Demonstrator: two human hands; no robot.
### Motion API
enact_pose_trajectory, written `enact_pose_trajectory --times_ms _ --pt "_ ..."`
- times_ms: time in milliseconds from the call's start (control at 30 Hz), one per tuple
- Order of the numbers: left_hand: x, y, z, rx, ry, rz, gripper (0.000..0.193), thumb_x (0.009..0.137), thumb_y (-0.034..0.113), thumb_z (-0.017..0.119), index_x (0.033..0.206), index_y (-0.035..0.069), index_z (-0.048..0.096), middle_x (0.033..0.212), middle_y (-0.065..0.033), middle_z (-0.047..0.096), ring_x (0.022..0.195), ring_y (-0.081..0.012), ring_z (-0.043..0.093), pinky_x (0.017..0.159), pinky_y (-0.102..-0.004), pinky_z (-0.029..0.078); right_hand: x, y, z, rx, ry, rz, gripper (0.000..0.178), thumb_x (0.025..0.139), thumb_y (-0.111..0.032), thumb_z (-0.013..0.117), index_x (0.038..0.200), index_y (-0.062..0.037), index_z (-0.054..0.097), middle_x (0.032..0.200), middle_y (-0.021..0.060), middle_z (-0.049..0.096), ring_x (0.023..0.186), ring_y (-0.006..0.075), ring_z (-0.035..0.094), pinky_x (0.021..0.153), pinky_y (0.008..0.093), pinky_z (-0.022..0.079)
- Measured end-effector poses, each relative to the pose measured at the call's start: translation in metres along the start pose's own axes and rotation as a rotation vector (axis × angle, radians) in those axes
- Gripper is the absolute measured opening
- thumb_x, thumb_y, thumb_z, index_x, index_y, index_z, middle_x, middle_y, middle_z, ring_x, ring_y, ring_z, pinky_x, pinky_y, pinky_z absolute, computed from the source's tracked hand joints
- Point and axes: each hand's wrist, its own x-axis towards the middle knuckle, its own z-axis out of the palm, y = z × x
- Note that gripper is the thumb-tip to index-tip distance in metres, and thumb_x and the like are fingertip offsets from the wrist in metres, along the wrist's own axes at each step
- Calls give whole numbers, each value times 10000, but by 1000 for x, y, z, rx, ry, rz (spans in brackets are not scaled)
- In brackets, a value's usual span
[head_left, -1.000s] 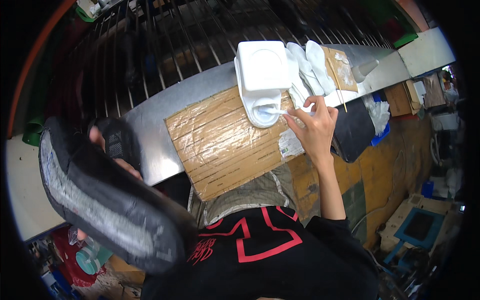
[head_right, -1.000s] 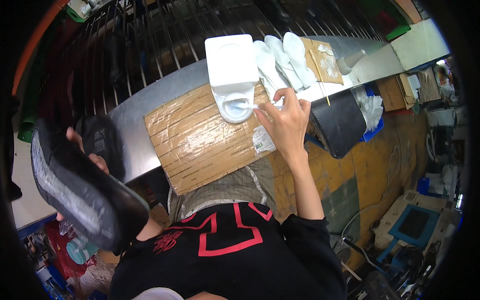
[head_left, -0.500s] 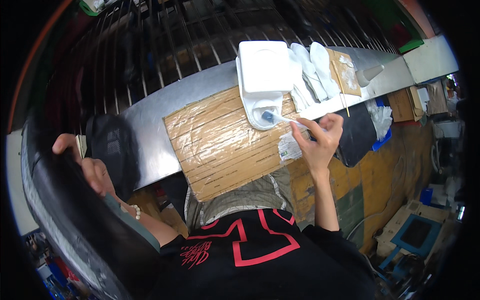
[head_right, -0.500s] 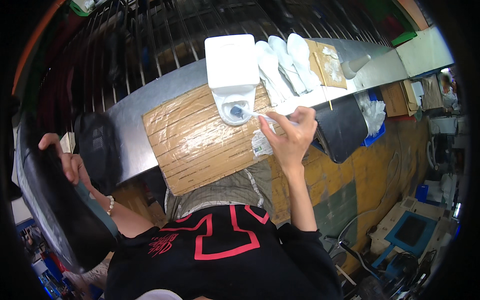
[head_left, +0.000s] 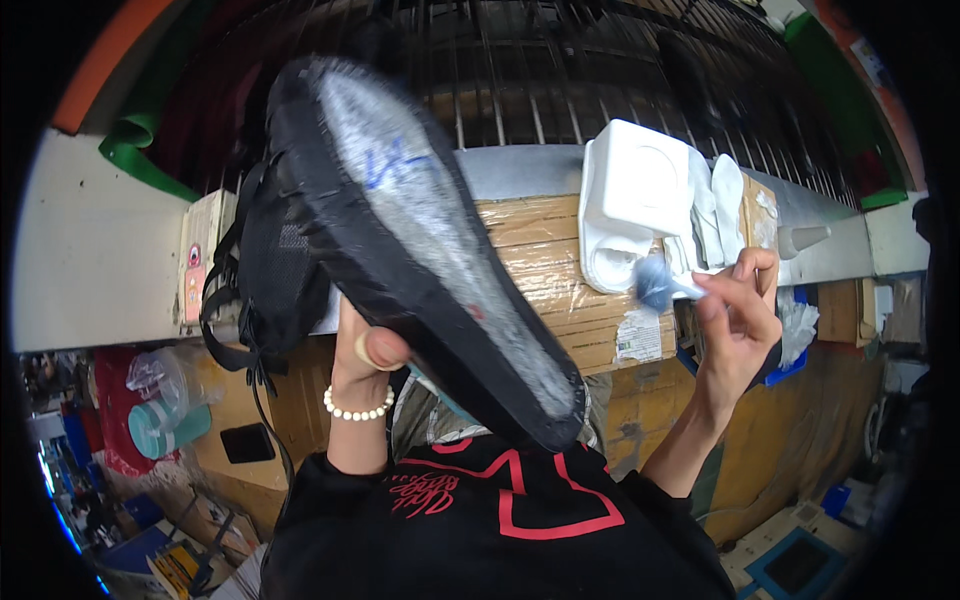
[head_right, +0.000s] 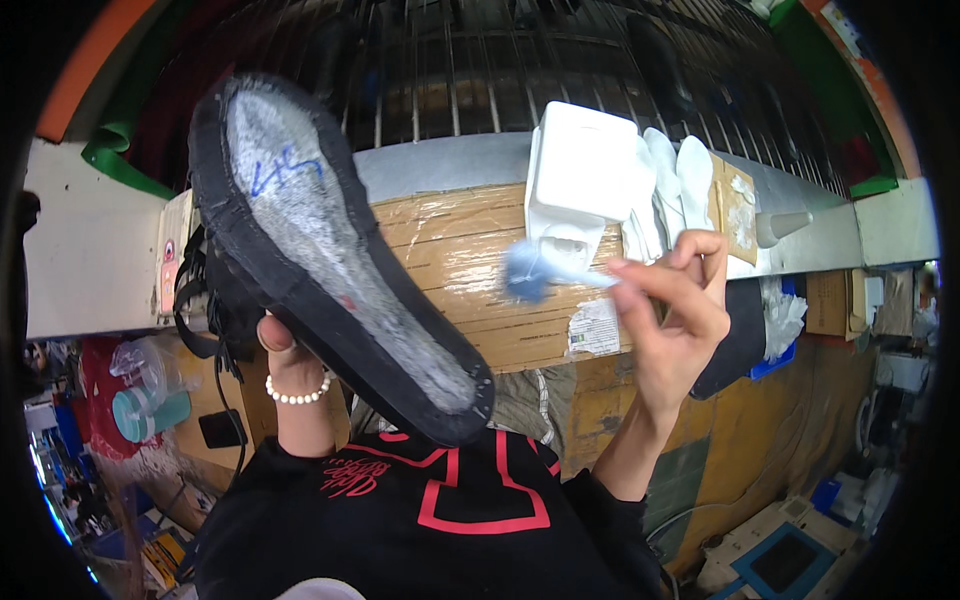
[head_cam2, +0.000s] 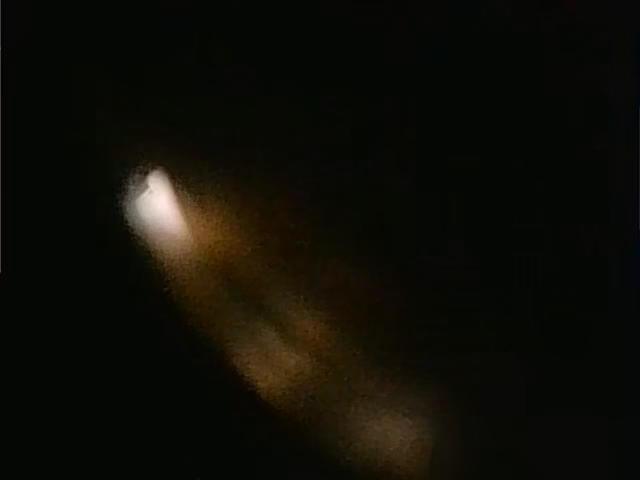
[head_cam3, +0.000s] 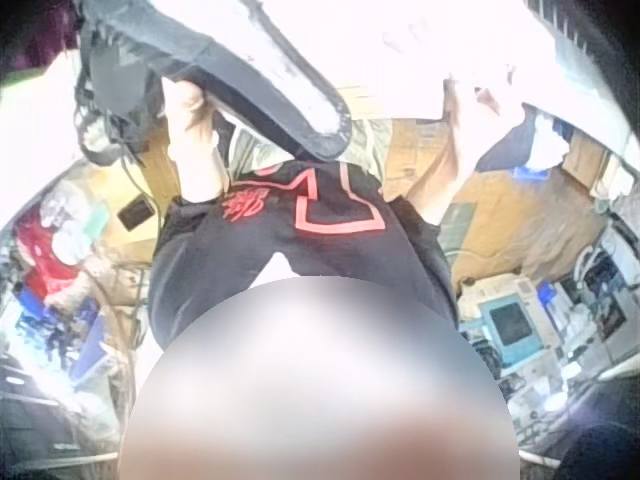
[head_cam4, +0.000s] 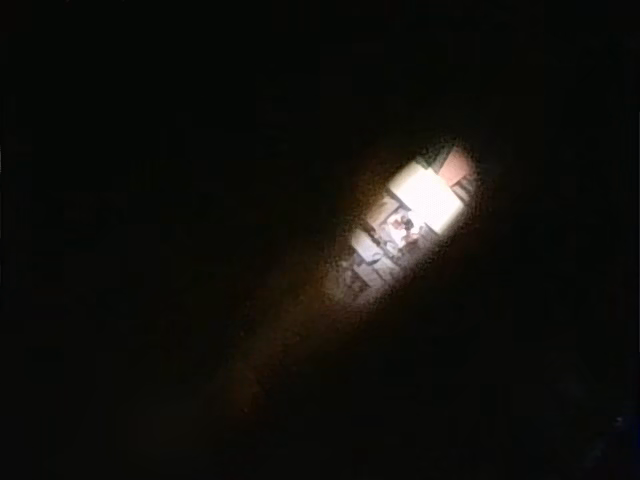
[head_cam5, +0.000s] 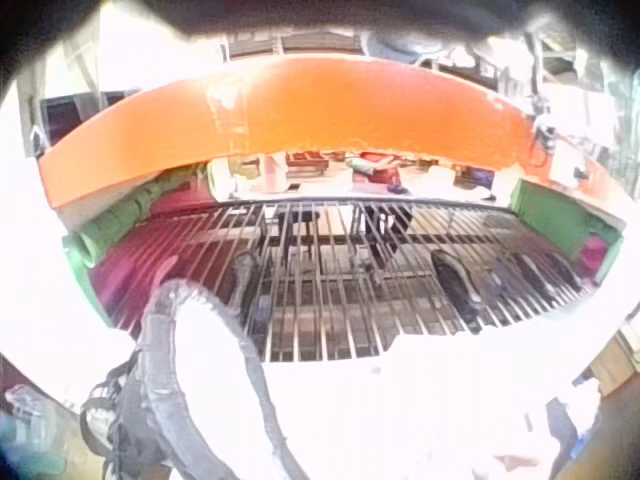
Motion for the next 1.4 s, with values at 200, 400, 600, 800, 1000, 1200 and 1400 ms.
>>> enact_pose_trajectory --times_ms 200,400,600,800,1000,1200,1400 --pt "-6 -1 -3 55 1 20 1021 811 589 753 1530 15 311 1471 -270 427 1287 -389 528 1065 -497 497 16 -42 54 182 -171 -172 415 581 -211 946 969 -121 828 990 20 383 836 133 444 704 244 375" --pt "-13 0 -1 83 -3 26 1006 817 588 745 1526 14 320 1469 -268 434 1289 -385 528 1068 -498 492 28 -52 76 115 -47 -292 437 559 -237 944 966 -132 825 991 21 389 899 164 432 745 275 376" --pt "-14 -1 -1 110 -9 29 992 824 586 738 1522 13 329 1466 -266 440 1292 -381 528 1072 -498 488 45 -55 75 41 -12 -420 308 738 -211 880 982 -46 790 1029 31 391 838 123 450 795 280 383" --pt "-15 -1 -1 129 -20 27 978 831 585 730 1518 11 337 1464 -265 447 1294 -377 528 1076 -498 483 50 -60 71 35 46 -380 299 736 -194 878 989 -60 792 1002 23 400 860 131 441 818 288 378" --pt "-13 -3 -1 141 -41 20 964 837 584 723 1514 10 346 1461 -263 453 1296 -373 528 1080 -498 479 60 -66 69 3 85 -383 287 735 -159 865 997 -63 796 988 25 424 913 143 438 828 287 379" --pt "-22 0 -3 155 -65 2 950 844 582 715 1510 9 354 1459 -261 460 1299 -368 527 1084 -498 474 70 -73 67 -50 96 -375 270 735 -145 858 981 -51 800 975 22 437 931 149 439 842 286 378" --pt "-32 4 -5 162 -78 -1 937 850 581 707 1506 8 363 1456 -260 466 1301 -364 527 1088 -499 470 88 -63 64 -86 82 -446 255 768 -125 836 997 -26 789 1023 35 443 946 140 442 890 285 365"
